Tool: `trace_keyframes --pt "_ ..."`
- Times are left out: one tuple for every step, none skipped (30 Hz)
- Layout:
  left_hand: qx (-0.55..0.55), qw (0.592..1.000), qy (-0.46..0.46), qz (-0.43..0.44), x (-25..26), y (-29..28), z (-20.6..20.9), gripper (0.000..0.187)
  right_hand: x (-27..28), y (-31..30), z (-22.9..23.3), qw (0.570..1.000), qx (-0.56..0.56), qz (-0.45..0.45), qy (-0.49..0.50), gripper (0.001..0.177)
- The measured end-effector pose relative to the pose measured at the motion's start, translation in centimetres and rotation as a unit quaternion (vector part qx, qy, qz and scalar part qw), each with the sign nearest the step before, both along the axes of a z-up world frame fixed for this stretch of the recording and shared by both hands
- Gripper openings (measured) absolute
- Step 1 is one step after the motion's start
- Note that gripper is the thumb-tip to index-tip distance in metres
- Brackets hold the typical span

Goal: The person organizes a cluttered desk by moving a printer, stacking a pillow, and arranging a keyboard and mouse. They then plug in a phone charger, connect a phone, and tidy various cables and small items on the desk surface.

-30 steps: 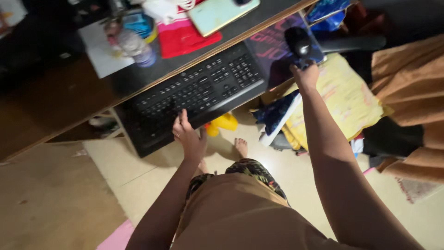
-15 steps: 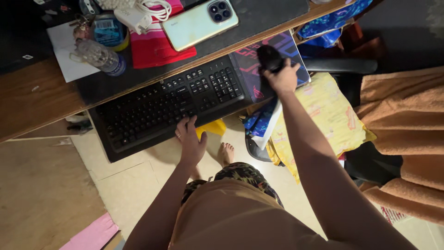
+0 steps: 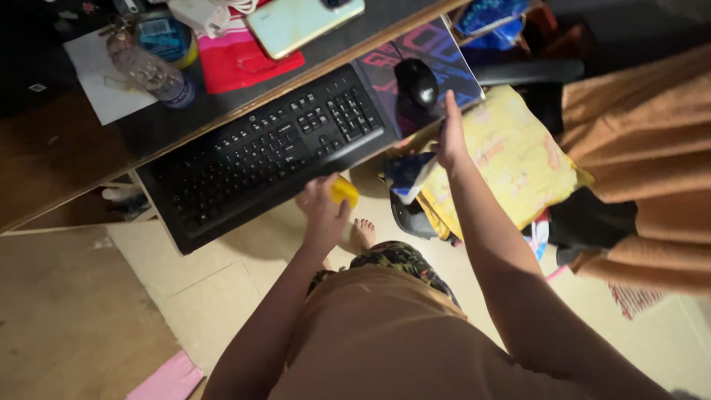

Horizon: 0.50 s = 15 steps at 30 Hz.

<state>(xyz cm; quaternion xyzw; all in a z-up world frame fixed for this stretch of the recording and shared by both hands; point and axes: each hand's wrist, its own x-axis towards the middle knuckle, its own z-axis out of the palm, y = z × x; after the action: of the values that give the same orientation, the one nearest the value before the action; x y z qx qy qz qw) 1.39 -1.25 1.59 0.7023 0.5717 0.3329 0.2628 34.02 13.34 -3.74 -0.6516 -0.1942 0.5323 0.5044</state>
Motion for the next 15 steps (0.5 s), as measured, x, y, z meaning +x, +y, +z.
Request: trace_keyframes --pt "-0.013 0.999 -0.031 -0.026 0.7 -0.1 0.5 0.054 -0.4 -1.8 1.0 0.996 0.003 0.013 0.086 0.083" --pt "-0.027 0.996 -0.062 -0.052 1.4 -0.2 1.0 0.047 -1.0 -3.7 2.4 0.985 0.009 0.026 0.17 0.076" --pt "-0.015 0.992 -0.089 -0.087 2.1 -0.2 1.5 0.042 -1.9 -5.3 3.9 0.976 0.024 0.025 0.215 0.074" --pt "-0.004 0.986 -0.115 -0.122 2.8 -0.1 2.1 0.036 -3.0 -6.9 5.7 0.965 0.039 0.025 0.259 0.072" --pt "0.009 0.978 -0.141 -0.157 3.6 0.0 2.7 0.031 -4.1 -8.3 7.4 0.951 0.056 0.026 0.302 0.071" --pt "0.023 0.978 -0.135 -0.159 4.5 0.0 3.4 0.032 -5.1 -9.6 9.3 0.944 0.067 0.026 0.321 0.07" --pt "0.038 0.978 -0.13 -0.162 5.3 -0.1 4.0 0.034 -6.1 -10.7 11.0 0.937 0.079 0.026 0.34 0.068" --pt "0.052 0.977 -0.125 -0.164 5.8 -0.1 4.5 0.036 -6.9 -11.6 12.8 0.929 0.091 0.027 0.359 0.066" --pt "0.02 0.98 -0.121 -0.155 6.1 -0.1 5.0 0.031 -7.4 -12.4 14.4 0.927 0.099 0.025 0.36 0.064" --pt "-0.012 0.982 -0.117 -0.145 6.4 -0.2 5.3 0.026 -7.8 -13.1 15.8 0.926 0.106 0.023 0.361 0.063" --pt "-0.045 0.983 -0.113 -0.135 6.4 -0.3 5.4 0.022 -8.2 -13.8 17.0 0.925 0.112 0.021 0.362 0.061" --pt "-0.049 0.983 -0.105 -0.141 6.3 -0.4 5.3 0.019 -8.3 -14.3 18.0 0.919 0.121 0.013 0.374 0.059" --pt "-0.053 0.983 -0.097 -0.145 5.9 -0.4 5.1 0.016 -8.2 -14.7 19.0 0.914 0.128 0.004 0.386 0.057" --pt "-0.057 0.983 -0.088 -0.15 5.5 -0.4 4.8 0.014 -8.2 -15.2 19.8 0.907 0.136 -0.004 0.398 0.055" --pt "-0.063 0.982 -0.081 -0.158 5.0 -0.5 4.3 0.012 -8.3 -15.8 20.4 0.908 0.138 -0.011 0.396 0.052"
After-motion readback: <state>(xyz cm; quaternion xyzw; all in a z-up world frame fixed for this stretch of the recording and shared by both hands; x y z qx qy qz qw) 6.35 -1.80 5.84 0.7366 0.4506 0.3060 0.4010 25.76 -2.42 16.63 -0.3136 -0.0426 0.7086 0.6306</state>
